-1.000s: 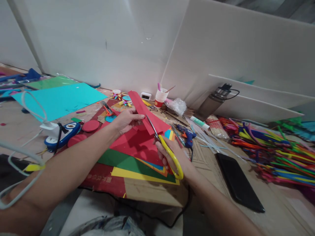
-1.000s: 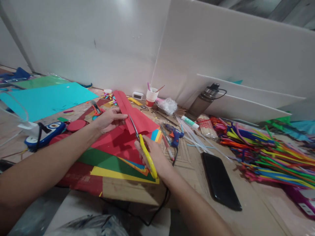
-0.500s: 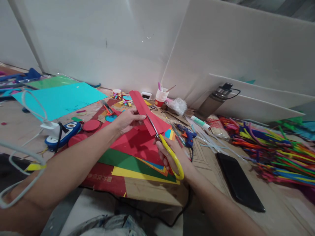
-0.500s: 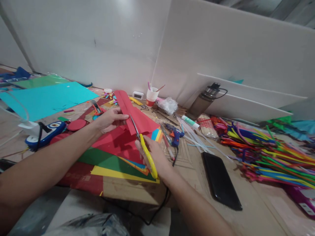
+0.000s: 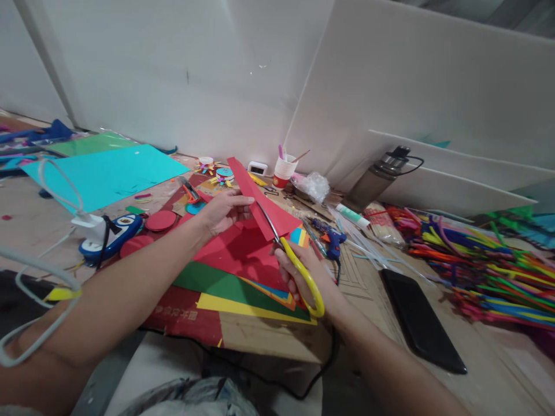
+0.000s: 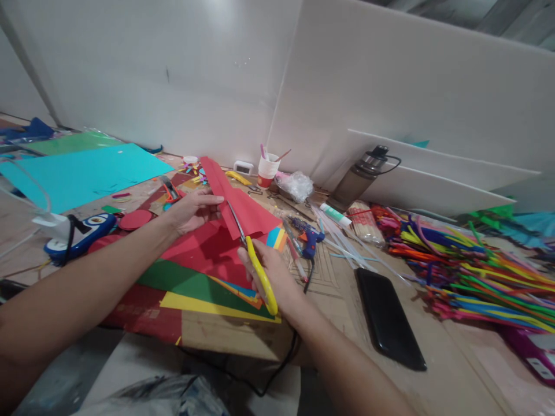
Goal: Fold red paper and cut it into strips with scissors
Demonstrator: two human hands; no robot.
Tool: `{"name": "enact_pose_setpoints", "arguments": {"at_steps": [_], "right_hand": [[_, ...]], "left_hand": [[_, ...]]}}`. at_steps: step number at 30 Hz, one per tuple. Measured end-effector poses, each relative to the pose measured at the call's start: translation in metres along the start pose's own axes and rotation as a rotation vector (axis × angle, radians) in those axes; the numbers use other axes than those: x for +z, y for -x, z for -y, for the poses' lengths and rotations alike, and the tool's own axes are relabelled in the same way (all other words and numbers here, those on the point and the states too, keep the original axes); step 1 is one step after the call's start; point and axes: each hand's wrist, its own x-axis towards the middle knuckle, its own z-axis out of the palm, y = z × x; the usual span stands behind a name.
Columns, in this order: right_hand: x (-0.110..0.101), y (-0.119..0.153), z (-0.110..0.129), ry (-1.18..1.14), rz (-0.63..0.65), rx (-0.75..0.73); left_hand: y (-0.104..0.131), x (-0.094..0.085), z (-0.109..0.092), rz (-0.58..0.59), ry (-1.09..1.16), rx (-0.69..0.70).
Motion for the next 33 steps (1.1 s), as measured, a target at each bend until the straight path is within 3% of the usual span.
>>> {"name": "enact_pose_setpoints", "arguments": {"at_steps": [33], "right_hand": [[0.0008, 0.0001, 0.0038, 0.004, -0.027, 0.021]], "left_hand": [[-0.0033, -0.0038, 0.0039, 0.016, -0.066, 0.001]]}}
